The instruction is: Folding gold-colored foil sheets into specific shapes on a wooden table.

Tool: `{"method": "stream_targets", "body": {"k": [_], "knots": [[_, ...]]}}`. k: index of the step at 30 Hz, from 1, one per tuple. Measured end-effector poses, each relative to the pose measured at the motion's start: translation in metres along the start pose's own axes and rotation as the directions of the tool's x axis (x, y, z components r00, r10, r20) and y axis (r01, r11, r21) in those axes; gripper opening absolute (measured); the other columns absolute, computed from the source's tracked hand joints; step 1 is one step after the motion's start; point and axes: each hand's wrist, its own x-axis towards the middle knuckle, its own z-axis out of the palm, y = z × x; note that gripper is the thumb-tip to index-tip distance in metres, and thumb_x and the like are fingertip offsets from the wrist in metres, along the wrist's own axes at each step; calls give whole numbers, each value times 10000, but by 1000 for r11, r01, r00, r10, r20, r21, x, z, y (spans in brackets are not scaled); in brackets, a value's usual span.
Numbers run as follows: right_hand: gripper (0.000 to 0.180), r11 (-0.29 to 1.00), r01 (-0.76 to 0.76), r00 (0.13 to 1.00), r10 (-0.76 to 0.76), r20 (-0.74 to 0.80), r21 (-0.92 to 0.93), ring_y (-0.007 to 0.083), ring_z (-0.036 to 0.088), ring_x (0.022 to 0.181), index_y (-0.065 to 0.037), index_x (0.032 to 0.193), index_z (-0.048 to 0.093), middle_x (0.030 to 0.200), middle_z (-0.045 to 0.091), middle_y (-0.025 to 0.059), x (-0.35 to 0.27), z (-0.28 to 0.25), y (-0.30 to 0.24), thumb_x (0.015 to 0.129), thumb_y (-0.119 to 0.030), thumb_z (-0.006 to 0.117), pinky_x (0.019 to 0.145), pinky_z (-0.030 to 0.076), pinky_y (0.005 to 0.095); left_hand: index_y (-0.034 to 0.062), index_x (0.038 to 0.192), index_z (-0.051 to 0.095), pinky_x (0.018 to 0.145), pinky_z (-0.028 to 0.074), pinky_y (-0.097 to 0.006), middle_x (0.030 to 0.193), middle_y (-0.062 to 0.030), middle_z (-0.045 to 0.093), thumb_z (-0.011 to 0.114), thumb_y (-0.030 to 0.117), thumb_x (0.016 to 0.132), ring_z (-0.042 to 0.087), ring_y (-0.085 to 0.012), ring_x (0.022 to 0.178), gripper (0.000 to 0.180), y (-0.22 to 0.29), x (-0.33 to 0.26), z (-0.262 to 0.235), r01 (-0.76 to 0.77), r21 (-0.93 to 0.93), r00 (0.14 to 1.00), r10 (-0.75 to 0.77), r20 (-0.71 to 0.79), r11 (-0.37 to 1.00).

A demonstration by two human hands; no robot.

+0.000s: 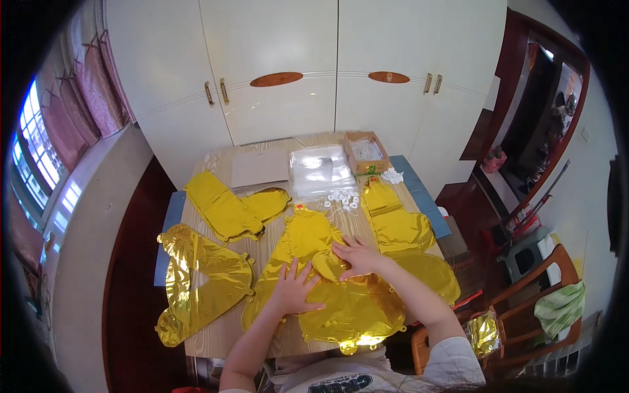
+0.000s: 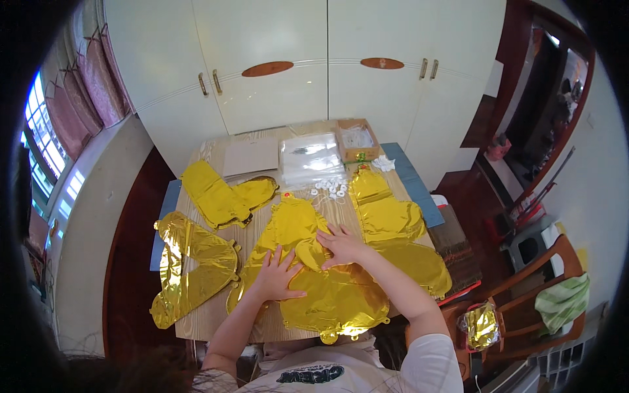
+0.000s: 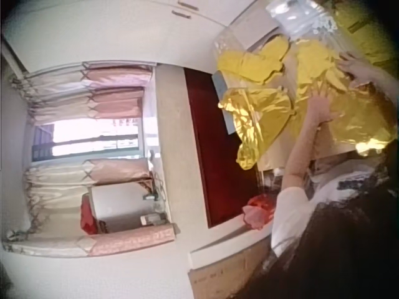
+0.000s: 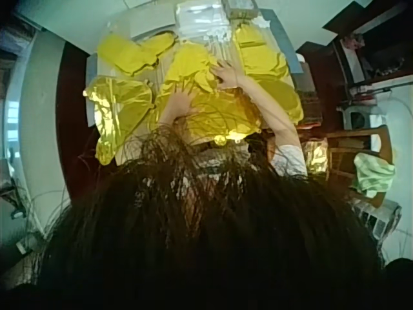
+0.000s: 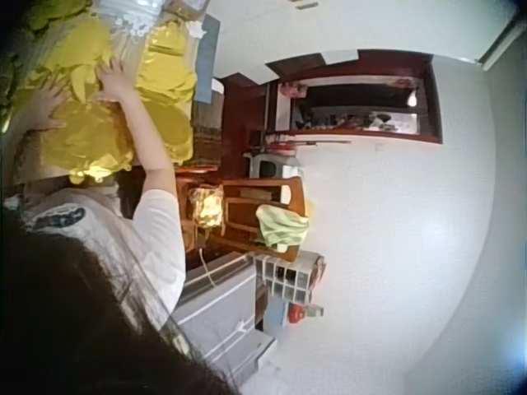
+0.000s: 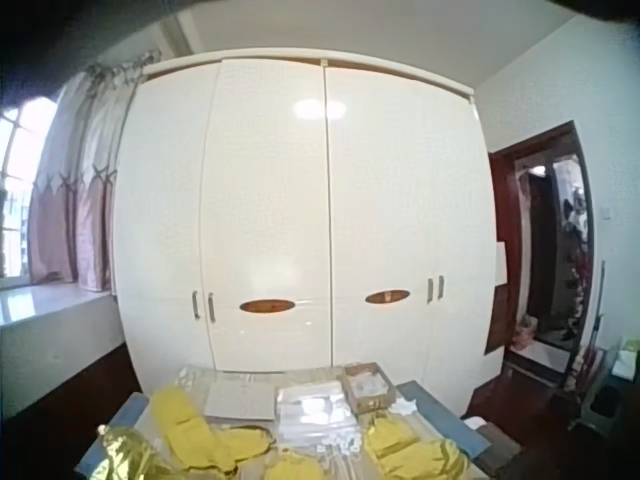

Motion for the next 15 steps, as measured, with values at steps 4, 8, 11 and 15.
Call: {"method": "stream_targets", "body": {"k": [4, 8, 11, 15], "knots": [[1121, 999, -20, 997, 23, 68, -49, 350, 116, 1471, -49, 1504, 256, 1582, 229, 95, 4, -11, -3, 697, -711, 665, 1177, 152, 515, 153, 1336, 536, 1116, 176, -620, 1495, -197, 351, 551, 733, 780, 239, -485, 1392, 804, 1, -1, -4, -1, 8, 1000, 1, -11, 1000], [1150, 997, -34, 994, 42, 99, -76, 347, 92, 1476, -40, 1508, 236, 1590, 201, 105, 6, -12, -5, 685, -715, 673, 1182, 139, 505, 125, 1277, 564, 1114, 230, -591, 1428, -174, 432, 581, 559, 867, 302, -438, 1376, 598, 1, 7, -17, 65, -102, 988, -78, -134, 993], [1176, 997, -49, 992, 57, 115, -64, 349, 82, 1478, -41, 1512, 222, 1594, 186, 109, 3, -11, -2, 669, -723, 679, 1182, 138, 506, 115, 1245, 571, 1103, 268, -574, 1349, -112, 516, 572, 406, 914, 365, -348, 1364, 441, 22, 26, -44, 36, -33, 991, -40, -130, 999], [1202, 998, -34, 993, 39, 107, -48, 351, 71, 1479, -41, 1514, 210, 1598, 172, 108, 8, -9, -3, 654, -735, 683, 1178, 141, 516, 132, 1317, 537, 1099, 280, -572, 1362, -35, 536, 500, 368, 951, 401, -244, 1356, 437, 26, 48, -17, -177, 34, 983, 175, 64, 984]]}}
